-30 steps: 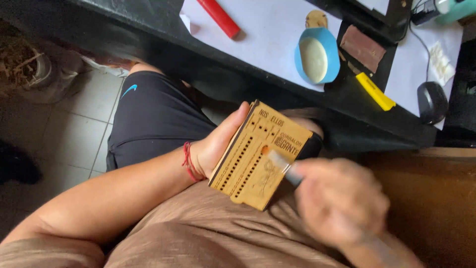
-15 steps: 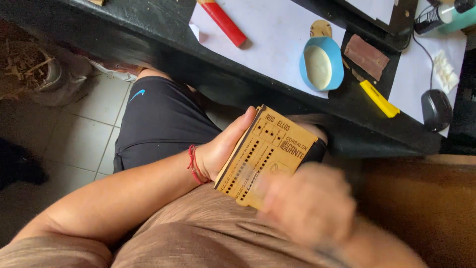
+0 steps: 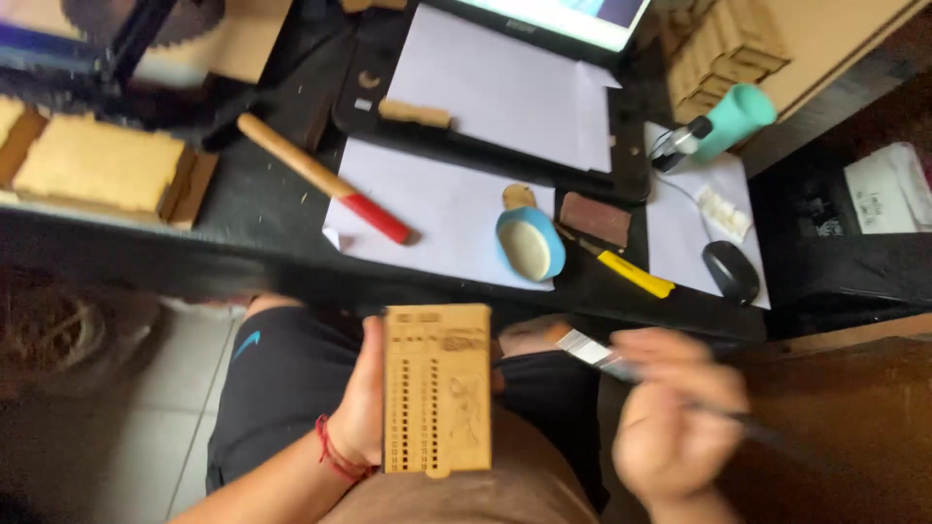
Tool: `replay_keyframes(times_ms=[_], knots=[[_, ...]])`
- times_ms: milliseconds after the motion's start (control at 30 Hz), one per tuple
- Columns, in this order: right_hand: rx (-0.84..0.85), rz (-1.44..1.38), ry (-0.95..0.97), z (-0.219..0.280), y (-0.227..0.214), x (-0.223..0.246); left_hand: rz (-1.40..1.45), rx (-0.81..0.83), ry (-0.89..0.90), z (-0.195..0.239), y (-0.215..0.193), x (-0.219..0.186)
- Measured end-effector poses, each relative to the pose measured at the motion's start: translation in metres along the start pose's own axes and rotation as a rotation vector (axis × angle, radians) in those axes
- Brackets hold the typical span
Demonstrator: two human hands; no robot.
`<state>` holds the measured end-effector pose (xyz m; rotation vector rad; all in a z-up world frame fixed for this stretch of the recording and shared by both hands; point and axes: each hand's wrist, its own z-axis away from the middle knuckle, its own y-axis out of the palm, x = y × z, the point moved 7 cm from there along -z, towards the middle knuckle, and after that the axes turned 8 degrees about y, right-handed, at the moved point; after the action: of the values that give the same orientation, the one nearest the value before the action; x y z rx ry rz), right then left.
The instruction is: Applying varnish or glue to the edges and surfaces of laser-cut wooden box components using a paintbrush.
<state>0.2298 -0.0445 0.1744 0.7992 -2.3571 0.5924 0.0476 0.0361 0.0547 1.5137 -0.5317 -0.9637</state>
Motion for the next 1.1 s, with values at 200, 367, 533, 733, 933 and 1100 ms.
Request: replay_keyframes(times_ms=[200,367,533,733,933,1100], knots=[[0.368,-0.34,0.441,0.042,0.049,-0.005,0.035,-0.332,0.002,-0.001,-0.025,0.0],[0.539,-0.628,0.842,0.074,0.073,-0.038,-0.021,-0.527,0.127,-0.003,0.032,-0.014],[0.489,-0.942,1.127,0.071,0.089,-0.038,-0.435,-0.331,0.742,-0.01,0.002,-0.048],[0.515,-1.07,1.227,0.08,0.088,-0.049,-0.892,-0.274,0.634,-0.002,0.011,-0.063],[0.437,-0.836,1.165,0.078,0.082,-0.059,-1.219,0.118,0.596,0.017,0.044,-0.047],[0.416,-0.774,1.029,0.068,0.089,-0.048,-1.181,0.091,0.588,0.013,0.082,-0.055]])
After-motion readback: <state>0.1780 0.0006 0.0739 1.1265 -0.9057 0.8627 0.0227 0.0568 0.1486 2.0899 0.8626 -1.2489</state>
